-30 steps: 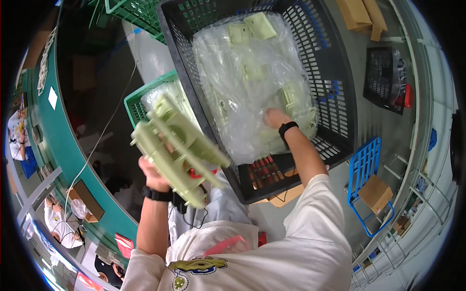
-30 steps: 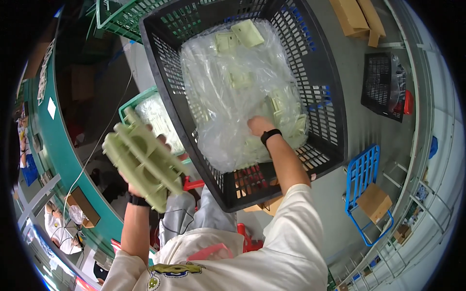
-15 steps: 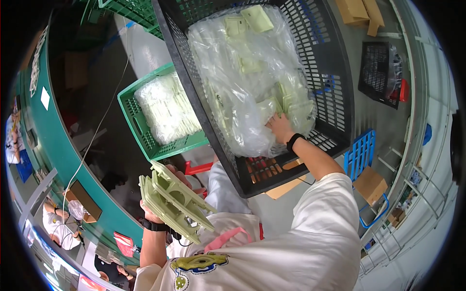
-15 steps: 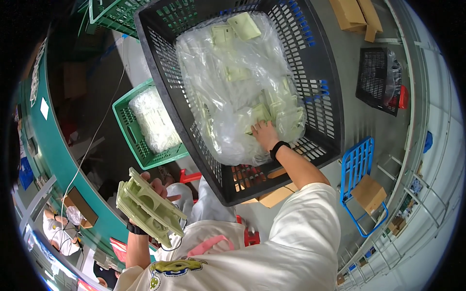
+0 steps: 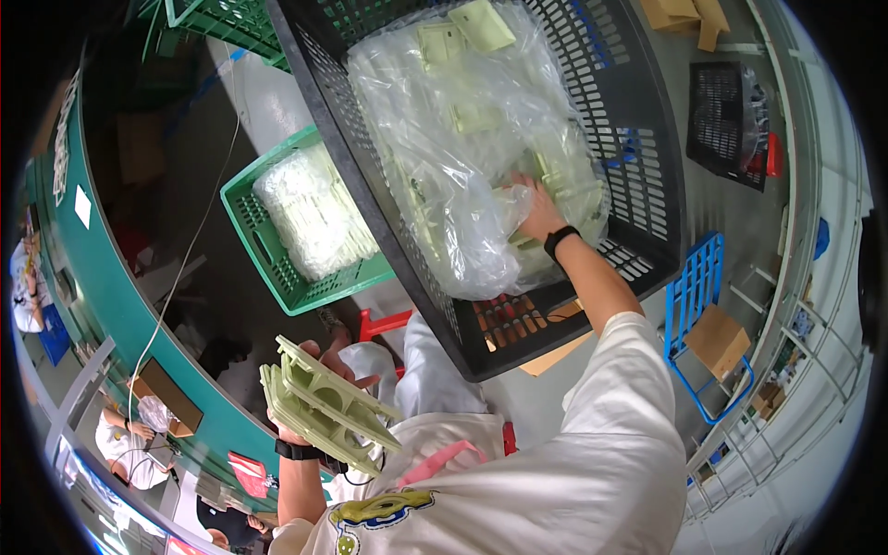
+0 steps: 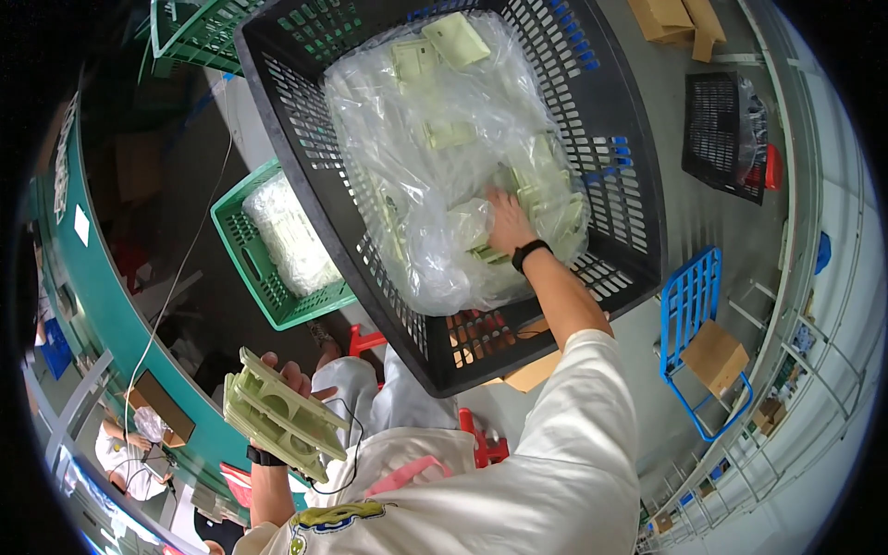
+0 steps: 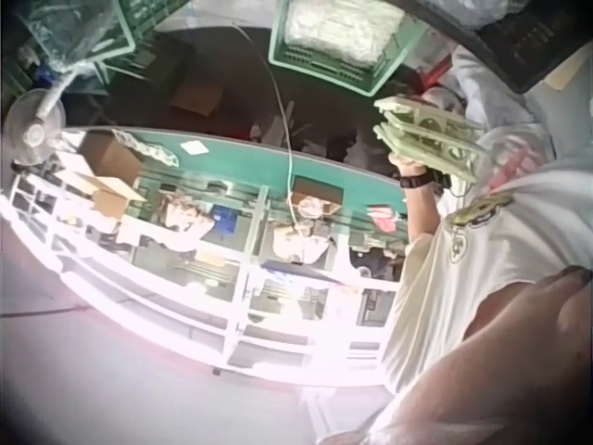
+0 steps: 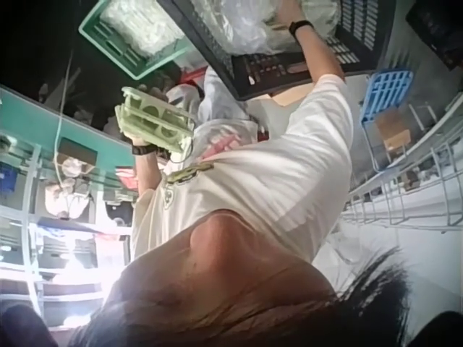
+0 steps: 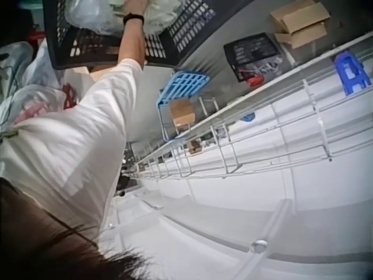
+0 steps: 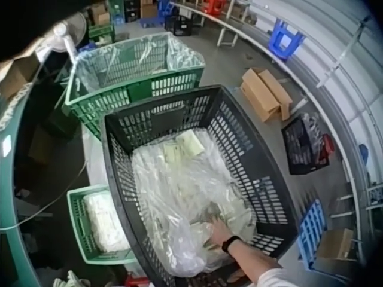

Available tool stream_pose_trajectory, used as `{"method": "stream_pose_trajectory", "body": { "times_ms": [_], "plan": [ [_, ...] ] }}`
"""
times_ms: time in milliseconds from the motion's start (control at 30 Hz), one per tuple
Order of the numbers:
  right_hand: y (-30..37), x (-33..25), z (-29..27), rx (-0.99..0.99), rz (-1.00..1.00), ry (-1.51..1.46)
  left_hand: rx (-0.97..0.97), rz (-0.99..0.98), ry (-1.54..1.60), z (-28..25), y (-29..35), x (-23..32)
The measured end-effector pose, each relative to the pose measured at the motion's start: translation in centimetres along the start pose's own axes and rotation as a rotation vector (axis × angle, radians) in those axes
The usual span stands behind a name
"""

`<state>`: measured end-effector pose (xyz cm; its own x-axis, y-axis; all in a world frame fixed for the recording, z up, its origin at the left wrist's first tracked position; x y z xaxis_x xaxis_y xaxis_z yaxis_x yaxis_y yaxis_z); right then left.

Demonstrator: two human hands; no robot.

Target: The person gathers plastic frames from a crate and places them on a table. They then place white panels into the frames, thread a wire through each assembly, and snap a plastic cover onto the back.

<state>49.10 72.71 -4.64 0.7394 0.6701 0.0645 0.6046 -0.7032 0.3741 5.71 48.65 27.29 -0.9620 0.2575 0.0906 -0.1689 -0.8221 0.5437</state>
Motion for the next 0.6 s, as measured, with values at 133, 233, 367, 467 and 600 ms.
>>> {"method": "stream_pose_trajectory", "body": {
  "times_ms": [133, 233, 367, 467, 600],
  "plan": [
    [-2.1, 0.4, -1.3, -0.081, -0.015, 0.027, 0.069, 0.021, -0.016, -0.8, 0.7, -0.4],
    [-2.2, 1.2, -0.3, -0.239, -0.003, -0.017, 0.097, 0.031, -0.021, -0.8, 1.3, -0.5],
    [-1.8, 1.9, -0.3, -0.439, -0.072, -0.148, 0.080, 0.042, -0.065, -0.7, 1.5, -0.5],
    [-1.2, 1.5, -1.3, -0.676, -0.212, -0.129, 0.075, 0.045, -0.085, -0.8, 1.5, -0.5],
    [1.6, -0.8, -7.6, -0.461, -0.369, -0.133, 0.113, 0.051, -0.030, -0.9, 2.3, -0.4]
  ]
}}
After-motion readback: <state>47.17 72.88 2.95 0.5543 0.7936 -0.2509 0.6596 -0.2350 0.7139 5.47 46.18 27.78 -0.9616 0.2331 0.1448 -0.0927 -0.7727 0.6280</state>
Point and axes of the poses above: each hand's wrist, its own y-axis away from the middle knuckle, its own z-axis out of the palm, x = y × z, the point moved 2 cm from there along -y, towards the middle knuckle, and after that the axes turned 11 degrees about y, right-handed, at the moved point
